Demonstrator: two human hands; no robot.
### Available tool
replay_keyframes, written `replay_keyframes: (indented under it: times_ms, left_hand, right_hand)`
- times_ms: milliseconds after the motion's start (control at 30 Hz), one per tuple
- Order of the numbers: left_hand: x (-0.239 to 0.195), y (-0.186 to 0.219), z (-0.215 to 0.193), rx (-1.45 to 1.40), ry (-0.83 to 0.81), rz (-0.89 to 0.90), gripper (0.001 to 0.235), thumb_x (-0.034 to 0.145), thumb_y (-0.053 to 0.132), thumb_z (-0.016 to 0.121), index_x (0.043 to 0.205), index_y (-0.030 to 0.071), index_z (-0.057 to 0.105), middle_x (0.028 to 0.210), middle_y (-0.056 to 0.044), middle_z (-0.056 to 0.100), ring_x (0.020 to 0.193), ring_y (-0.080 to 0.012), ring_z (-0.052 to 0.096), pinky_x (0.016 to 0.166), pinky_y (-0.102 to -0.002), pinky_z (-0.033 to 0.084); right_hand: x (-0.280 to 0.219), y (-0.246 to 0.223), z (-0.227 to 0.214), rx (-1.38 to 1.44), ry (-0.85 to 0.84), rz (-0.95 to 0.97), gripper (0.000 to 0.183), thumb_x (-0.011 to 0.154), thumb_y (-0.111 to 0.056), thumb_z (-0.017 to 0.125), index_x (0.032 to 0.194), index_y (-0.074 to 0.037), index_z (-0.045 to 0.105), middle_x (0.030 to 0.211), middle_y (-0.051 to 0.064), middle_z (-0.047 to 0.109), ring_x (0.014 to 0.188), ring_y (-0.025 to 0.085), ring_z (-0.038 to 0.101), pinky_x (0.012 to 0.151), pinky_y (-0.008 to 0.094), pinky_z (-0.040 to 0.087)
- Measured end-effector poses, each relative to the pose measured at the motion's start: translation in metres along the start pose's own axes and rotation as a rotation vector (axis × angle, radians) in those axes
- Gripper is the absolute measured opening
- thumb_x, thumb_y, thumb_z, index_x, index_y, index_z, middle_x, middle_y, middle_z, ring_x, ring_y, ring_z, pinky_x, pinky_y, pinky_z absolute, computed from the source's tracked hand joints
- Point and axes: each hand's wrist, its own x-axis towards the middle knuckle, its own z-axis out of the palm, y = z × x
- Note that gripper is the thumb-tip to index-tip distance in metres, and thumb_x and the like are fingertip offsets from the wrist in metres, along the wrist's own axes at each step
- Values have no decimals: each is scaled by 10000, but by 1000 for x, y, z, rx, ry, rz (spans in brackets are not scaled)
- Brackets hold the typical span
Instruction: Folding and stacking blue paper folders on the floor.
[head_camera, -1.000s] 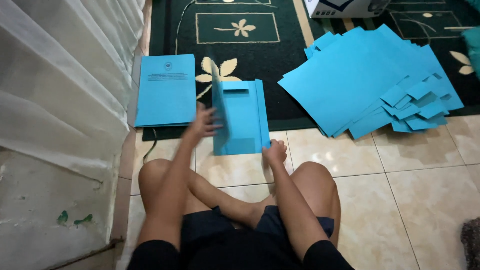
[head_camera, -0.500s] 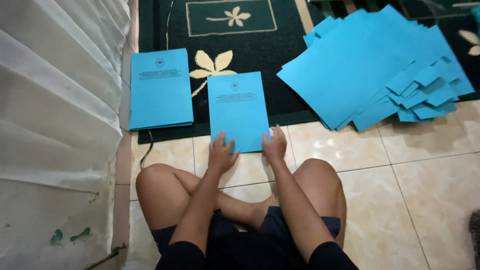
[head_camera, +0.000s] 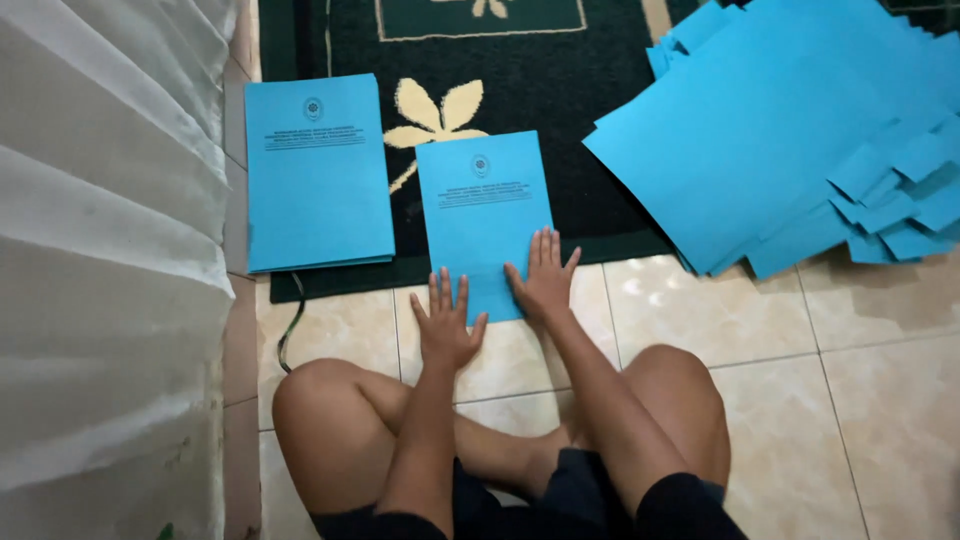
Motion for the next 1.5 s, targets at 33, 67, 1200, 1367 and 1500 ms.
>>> replay_keyframes:
  times_ms: [33, 67, 1200, 1367, 1500]
  left_hand:
    - [2, 1, -5, 2, -4, -7, 769, 957, 615, 464, 1585, 177, 397, 1672, -220, 292, 1579, -381, 201, 1171, -736, 117]
    - [3, 1, -9, -2, -15, -13, 762, 951, 606, 475, 1581, 183, 404, 1668, -213, 304, 1576, -373, 213, 1173, -725, 114]
    - [5, 0, -1, -45, 35, -37, 796, 892, 598, 519, 1570, 191, 423, 1664, -193, 327, 1567, -357, 257, 1156, -718, 160]
    - [0, 0, 10, -32, 84, -31, 776, 901, 578, 512, 1573, 200, 425, 1670, -187, 325, 1574, -352, 252, 1164, -720, 138]
    - [6, 1, 9, -80, 90, -65, 664, 952, 502, 489, 1536, 186, 483, 1656, -178, 360, 1564, -332, 283, 1165, -727, 119]
  right_hand:
    - [23, 1, 2, 2, -6, -5, 859, 1027, -672, 349, 1593, -25, 334, 1682, 201, 289, 1589, 335, 197, 1223, 714, 27]
    - [45, 3, 5, 11, -8, -9, 851, 1038, -663, 340, 1593, -17, 336, 1681, 207, 289, 1589, 347, 194, 1220, 726, 25]
    - [36, -17, 15, 23, -5, -105, 764, 1043, -560, 420, 1619, -73, 301, 1690, 168, 279, 1579, 353, 197, 1216, 708, 52]
    - [-51, -49, 2, 126, 22, -74, 744, 1043, -518, 440, 1615, -63, 297, 1689, 187, 256, 1572, 384, 171, 1213, 690, 70]
    - [-73, -48, 19, 151, 81, -97, 764, 1031, -527, 461, 1624, -84, 274, 1696, 188, 225, 1572, 401, 146, 1210, 688, 76]
